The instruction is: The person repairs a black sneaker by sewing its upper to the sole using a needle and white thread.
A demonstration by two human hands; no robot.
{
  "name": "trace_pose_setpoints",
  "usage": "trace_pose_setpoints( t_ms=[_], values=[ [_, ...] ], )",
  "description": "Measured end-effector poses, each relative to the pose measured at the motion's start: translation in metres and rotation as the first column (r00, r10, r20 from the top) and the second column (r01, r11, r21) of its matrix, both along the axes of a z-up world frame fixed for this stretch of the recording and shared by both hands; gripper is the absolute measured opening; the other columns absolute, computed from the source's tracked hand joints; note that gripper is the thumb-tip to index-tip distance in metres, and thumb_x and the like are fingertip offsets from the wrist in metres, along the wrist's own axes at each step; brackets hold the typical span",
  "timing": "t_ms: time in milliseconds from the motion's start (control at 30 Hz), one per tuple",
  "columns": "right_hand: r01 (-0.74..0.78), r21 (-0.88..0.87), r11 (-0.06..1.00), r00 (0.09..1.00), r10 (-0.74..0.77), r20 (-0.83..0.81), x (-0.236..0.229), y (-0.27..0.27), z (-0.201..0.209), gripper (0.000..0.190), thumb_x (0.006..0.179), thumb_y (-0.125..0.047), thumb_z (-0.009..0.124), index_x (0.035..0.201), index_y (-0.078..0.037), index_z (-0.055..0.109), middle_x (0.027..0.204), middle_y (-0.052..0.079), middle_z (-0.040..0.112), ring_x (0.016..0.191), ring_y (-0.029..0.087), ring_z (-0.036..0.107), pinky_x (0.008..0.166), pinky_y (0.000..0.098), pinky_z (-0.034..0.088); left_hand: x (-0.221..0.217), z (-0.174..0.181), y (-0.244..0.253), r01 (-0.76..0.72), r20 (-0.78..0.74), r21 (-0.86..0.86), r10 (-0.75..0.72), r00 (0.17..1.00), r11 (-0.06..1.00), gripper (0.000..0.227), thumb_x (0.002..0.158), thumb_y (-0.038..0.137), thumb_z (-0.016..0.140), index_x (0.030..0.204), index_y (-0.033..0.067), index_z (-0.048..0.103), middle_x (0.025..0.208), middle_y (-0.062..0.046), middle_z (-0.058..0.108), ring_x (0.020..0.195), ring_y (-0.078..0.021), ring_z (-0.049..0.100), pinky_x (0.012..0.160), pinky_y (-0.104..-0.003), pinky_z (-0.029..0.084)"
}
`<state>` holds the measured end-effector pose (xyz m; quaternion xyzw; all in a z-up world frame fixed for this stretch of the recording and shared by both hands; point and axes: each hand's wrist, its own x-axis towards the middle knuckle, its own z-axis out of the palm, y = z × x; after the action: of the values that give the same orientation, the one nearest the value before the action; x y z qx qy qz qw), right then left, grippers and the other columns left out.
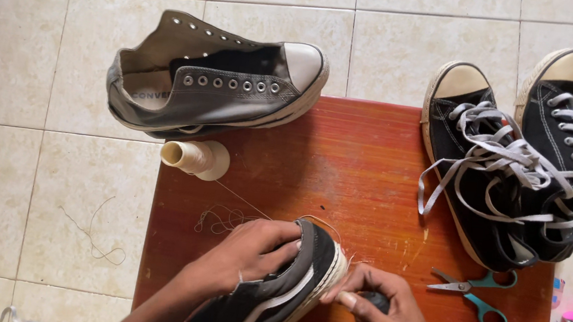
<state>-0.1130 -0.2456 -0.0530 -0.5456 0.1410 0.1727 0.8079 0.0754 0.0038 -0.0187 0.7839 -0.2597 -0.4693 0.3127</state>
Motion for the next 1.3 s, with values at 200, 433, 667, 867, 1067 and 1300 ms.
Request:
trace_pose_setpoints(
  t_ms=[200,433,667,867,1067,1300],
  values=[
    [-0.024,-0.071,0.997,0.998,0.028,0.059,0.002,-0.006,-0.001,0.017,0.109,-0.016,0.083,0.101,-0.001,0.082,0.124,0.023,0.105,0.048,0.009,0.058,0.039,0.0240,0.052,0.003,0.013,0.001,-0.045,0.003,-0.052,0.045,0.999,0.998,0.020,0.101,0.036,0.081,0.119,0.0309,0.087,0.105,0.016,0.082,0.089,-0.0125,0.065,0.092,-0.041,0.059],
    [0.111,-0.720,0.685,0.990,-0.011,0.142,0.005,-0.059,-0.006,0.025,0.108,-0.035,0.079,0.123,-0.018,0.092,0.120,-0.003,0.092,0.070,0.009,0.066,0.075,0.0254,0.054,-0.013,-0.005,0.012,-0.022,0.096,-0.141,0.036,0.995,0.990,0.026,0.107,0.033,0.087,0.096,0.0202,0.067,0.100,0.008,0.069,0.091,-0.0186,0.060,0.079,-0.040,0.050],
    [-0.242,-0.751,0.615,0.906,0.421,0.053,0.016,-0.057,0.020,0.053,0.118,-0.038,0.063,0.166,-0.024,0.079,0.110,0.000,0.077,0.094,0.017,0.081,0.090,0.0320,0.063,-0.023,-0.007,0.009,0.053,0.189,-0.130,-0.027,0.982,0.990,0.017,0.115,0.036,0.077,0.112,0.0204,0.071,0.120,0.006,0.075,0.108,-0.0233,0.070,0.074,-0.047,0.053],
    [-0.217,-0.696,0.684,0.911,0.399,0.108,0.021,-0.050,0.022,0.033,0.107,-0.037,0.088,0.137,-0.022,0.088,0.100,-0.007,0.096,0.082,0.009,0.087,0.080,0.0280,0.069,-0.027,-0.008,0.011,0.063,0.224,-0.127,-0.033,0.974,0.990,0.020,0.117,0.033,0.077,0.106,0.0184,0.067,0.114,0.004,0.071,0.103,-0.0229,0.067,0.073,-0.046,0.052],
    [-0.179,-0.706,0.685,0.929,0.355,0.108,0.021,-0.047,0.018,0.026,0.105,-0.039,0.091,0.123,-0.020,0.089,0.098,-0.009,0.099,0.080,0.007,0.090,0.078,0.0270,0.069,-0.028,-0.008,0.011,0.067,0.238,-0.135,-0.034,0.971,0.989,0.027,0.119,0.039,0.074,0.105,0.0182,0.067,0.110,0.004,0.070,0.099,-0.0230,0.065,0.070,-0.047,0.050],
    [-0.163,-0.713,0.682,0.930,0.348,0.120,0.023,-0.045,0.018,0.027,0.104,-0.041,0.092,0.120,-0.019,0.091,0.097,-0.009,0.098,0.079,0.007,0.088,0.077,0.0266,0.069,-0.030,-0.007,0.009,0.054,0.246,-0.127,-0.021,0.969,0.990,0.028,0.120,0.043,0.073,0.106,0.0190,0.068,0.107,0.005,0.070,0.096,-0.0228,0.065,0.069,-0.047,0.048]
  ],
)
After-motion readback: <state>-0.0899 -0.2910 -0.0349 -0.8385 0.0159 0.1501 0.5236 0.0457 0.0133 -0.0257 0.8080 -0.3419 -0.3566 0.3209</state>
